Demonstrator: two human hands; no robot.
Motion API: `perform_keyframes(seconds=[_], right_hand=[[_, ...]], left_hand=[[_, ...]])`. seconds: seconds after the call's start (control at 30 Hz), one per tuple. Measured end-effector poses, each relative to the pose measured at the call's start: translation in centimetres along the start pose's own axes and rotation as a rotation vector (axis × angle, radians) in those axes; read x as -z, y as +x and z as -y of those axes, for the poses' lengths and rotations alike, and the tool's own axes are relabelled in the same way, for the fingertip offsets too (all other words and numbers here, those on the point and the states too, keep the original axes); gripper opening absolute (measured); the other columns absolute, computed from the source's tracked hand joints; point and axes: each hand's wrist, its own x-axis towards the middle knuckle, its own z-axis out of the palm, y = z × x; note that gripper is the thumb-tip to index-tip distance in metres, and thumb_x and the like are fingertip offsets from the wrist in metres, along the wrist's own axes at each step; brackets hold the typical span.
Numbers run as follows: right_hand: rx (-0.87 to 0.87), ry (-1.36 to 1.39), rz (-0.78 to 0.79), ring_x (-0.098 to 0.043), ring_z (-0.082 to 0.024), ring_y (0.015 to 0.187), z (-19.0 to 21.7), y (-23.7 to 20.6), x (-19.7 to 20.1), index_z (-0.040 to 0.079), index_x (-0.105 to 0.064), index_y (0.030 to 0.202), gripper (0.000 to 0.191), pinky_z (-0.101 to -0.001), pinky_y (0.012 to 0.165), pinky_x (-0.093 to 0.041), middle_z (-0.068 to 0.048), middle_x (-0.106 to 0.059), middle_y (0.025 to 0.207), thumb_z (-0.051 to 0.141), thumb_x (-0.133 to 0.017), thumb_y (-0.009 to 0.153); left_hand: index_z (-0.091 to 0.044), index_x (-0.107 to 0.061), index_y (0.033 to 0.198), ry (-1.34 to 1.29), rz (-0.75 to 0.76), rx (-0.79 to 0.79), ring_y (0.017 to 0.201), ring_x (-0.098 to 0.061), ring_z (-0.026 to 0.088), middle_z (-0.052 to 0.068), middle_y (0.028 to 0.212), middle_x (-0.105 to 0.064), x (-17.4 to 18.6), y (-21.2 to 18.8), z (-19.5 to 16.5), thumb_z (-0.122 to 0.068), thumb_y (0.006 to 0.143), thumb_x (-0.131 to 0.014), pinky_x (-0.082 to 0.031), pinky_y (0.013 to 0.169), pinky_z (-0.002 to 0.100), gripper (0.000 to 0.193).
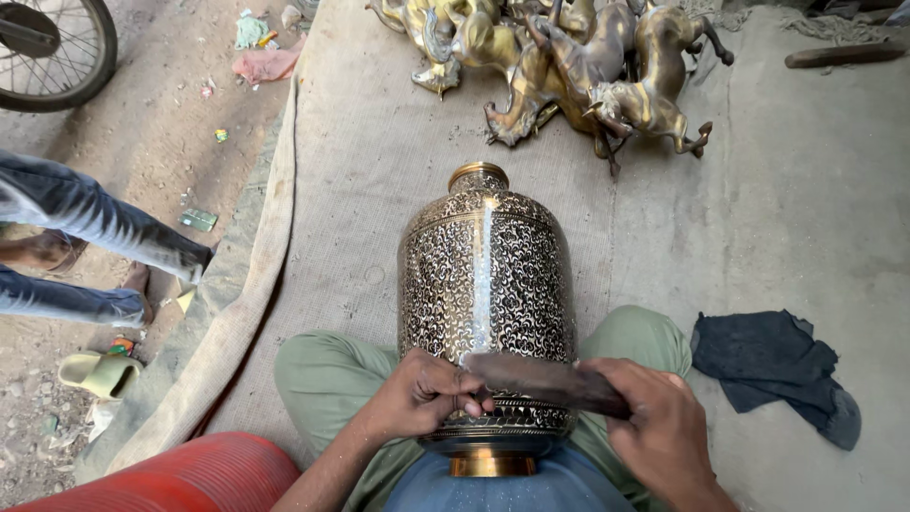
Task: The person sits on a mat and uses a chisel and wooden mallet to engrave a decorative pattern on a large brass vase. They repeatedly tap the chisel along the surface to create fine lines and motifs.
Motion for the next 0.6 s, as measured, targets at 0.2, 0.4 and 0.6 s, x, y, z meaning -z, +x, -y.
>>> perform_keyframes(seconds=[0.2, 0.4, 0.6], right_hand=[[-0.053, -0.069, 0.027, -0.071, -0.012, 0.099, -0.16, -0.44, 0.0, 0.019, -0.073, 0.114, 0.057, -0.0326, 0.084, -0.047, 0.005, -0.079, 0.102, -0.005, -0.07, 0.062], [0.028, -0.084, -0.041, -0.07, -0.01, 0.093, -0.04, -0.21, 0.29, 0.02, -0.071, 0.113, 0.055, -0.0385, 0.089, -0.043, 0.007, -0.077, 0.098, -0.005, -0.072, 0.064], [-0.028, -0.065, 0.025, -0.069, -0.008, 0.091, -1.02, -0.5, 0.12, 0.019, -0.072, 0.112, 0.055, -0.0429, 0.093, -0.042, 0.008, -0.077, 0.092, -0.007, -0.071, 0.063]], left_hand=[[-0.004, -0.08, 0.098, 0.051, 0.007, 0.049, 0.081, -0.081, 0.015, 0.012, 0.088, -0.081, 0.06, 0.22, -0.27, 0.013, 0.084, -0.062, -0.067, 0.079, 0.03, 0.028], [0.0, -0.077, 0.112, -0.01, 0.002, 0.11, 0.08, -0.08, 0.015, 0.013, 0.088, -0.081, -0.09, 0.41, -0.67, 0.015, 0.083, -0.055, -0.066, 0.082, 0.029, 0.04], [-0.001, -0.074, 0.119, -0.096, -0.014, 0.096, 0.085, -0.079, 0.015, 0.013, 0.094, -0.08, -0.17, 0.3, -0.17, 0.014, 0.09, -0.056, -0.066, 0.086, 0.031, 0.038]])
